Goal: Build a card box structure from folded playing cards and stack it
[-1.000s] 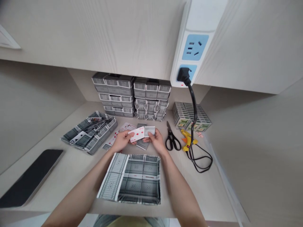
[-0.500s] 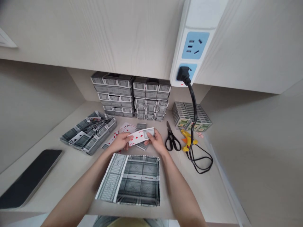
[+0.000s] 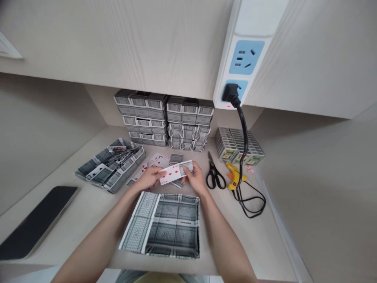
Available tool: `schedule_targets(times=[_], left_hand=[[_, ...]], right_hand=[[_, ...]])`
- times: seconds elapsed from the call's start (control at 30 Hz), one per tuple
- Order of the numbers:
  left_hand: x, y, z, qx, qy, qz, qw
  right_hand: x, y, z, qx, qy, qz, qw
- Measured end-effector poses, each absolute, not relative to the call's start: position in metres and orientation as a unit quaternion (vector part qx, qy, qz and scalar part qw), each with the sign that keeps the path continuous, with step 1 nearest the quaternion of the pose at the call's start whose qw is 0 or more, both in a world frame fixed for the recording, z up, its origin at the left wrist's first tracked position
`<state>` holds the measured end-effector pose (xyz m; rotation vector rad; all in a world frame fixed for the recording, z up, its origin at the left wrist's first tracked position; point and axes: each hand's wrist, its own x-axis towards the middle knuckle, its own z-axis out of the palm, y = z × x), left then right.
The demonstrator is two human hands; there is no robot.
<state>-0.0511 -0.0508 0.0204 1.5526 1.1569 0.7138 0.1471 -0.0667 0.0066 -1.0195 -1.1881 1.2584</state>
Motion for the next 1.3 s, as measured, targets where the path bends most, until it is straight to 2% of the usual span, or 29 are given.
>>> schedule_targets(times=[0.27, 0.6, 0.87, 1.07, 1.3], left_hand=[[-0.040, -0.055, 0.027, 0.592, 0.440, 0.394, 0.548], [-0.041, -0.053, 0.017, 0.647, 0.484, 0.372, 0.457], [-0.035, -0.053, 0.014, 0.621, 0.441, 0.359, 0.540], [-0.033, -0.056, 0.015, 0.634, 0.409, 0.346, 0.557], [-0.038, -0.049, 0.020, 0.634, 0.456, 0.394, 0.485]], right_hand=[[0.145, -0.066, 0.003, -0.413, -0.452, 0.581, 0.536], [0.140, -0.067, 0.000, -0.402, -0.441, 0.624, 0.504], [0.139, -0.069, 0.002, -0.340, -0.455, 0.663, 0.489], [0.137, -0.069, 0.004, -0.315, -0.466, 0.678, 0.474], [0.142, -0.062, -0.002, -0.368, -0.440, 0.599, 0.559]])
